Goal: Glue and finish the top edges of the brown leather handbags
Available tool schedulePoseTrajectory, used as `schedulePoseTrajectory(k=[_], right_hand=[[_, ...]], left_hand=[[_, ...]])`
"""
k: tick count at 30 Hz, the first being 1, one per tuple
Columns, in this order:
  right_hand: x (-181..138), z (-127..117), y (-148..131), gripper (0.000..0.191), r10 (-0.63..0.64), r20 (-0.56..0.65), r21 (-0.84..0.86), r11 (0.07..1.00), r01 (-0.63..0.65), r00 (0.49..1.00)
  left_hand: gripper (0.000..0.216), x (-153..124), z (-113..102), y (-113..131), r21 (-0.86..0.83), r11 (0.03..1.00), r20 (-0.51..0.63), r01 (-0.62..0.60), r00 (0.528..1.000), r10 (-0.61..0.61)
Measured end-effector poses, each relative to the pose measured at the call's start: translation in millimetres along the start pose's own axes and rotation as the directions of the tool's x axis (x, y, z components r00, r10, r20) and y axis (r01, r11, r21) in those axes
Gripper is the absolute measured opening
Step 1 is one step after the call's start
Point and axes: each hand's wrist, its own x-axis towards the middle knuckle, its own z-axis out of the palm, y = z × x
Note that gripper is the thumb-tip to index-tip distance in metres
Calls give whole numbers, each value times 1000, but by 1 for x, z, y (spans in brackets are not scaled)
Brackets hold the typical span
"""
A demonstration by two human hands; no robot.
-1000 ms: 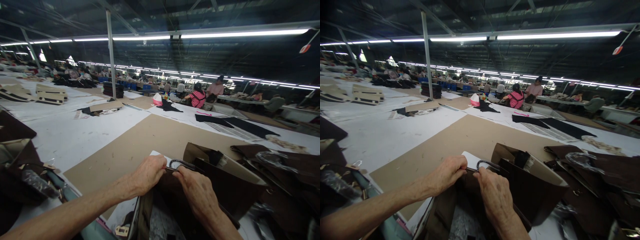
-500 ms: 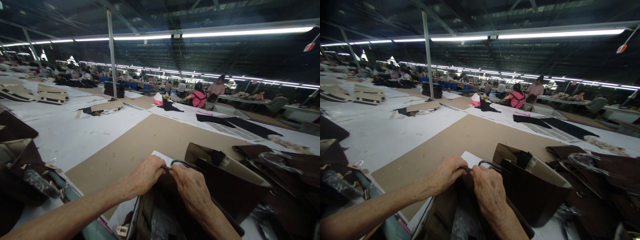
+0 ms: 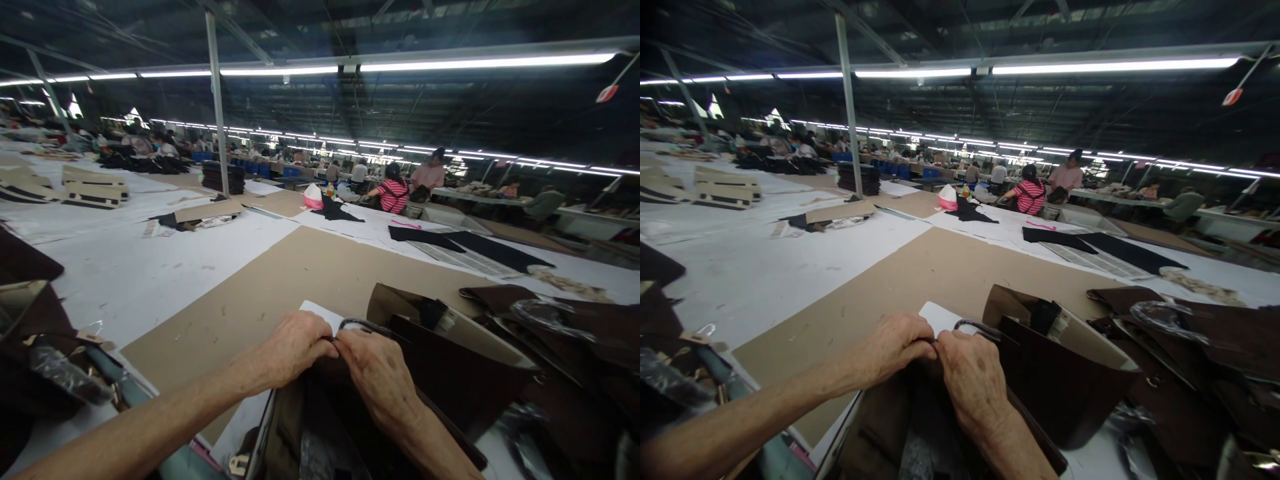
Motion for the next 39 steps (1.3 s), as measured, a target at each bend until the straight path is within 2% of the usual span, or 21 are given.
schedulePoseTrajectory(k=[5,7,10,13,17,26,31,35,39], right_hand=[[-6,-2,2,23,32,-3,21,999,-32,999],[-15,-5,5,11,114,10,27,993,-115,993],[-37,-12,13,17,292,63,-6,956,-293,954],[-57,-15,18,13,381,98,-14,924,-382,919],[-61,-14,17,17,384,65,-67,922,-380,921],[-26,-9,-3,21,248,-38,-198,948,-250,968],[-19,-12,-1,21,261,-6,-235,938,-255,965],[-37,-20,11,23,354,59,-236,913,-331,933],[-77,-25,27,31,491,141,-85,871,-484,859]], left_hand=[[19,5,-5,5,108,993,41,-53,998,49],[20,6,-7,6,125,991,45,-50,998,44],[23,6,-6,3,146,989,27,-28,999,25],[26,6,-2,1,150,988,3,-39,999,39],[26,8,2,-2,144,989,-1,-33,999,33],[18,7,-7,8,194,977,82,-87,994,72],[20,10,-10,15,214,977,98,-12,995,-9],[21,11,-9,15,233,973,82,7,996,-27],[21,11,-11,15,232,973,78,-3,997,-15]])
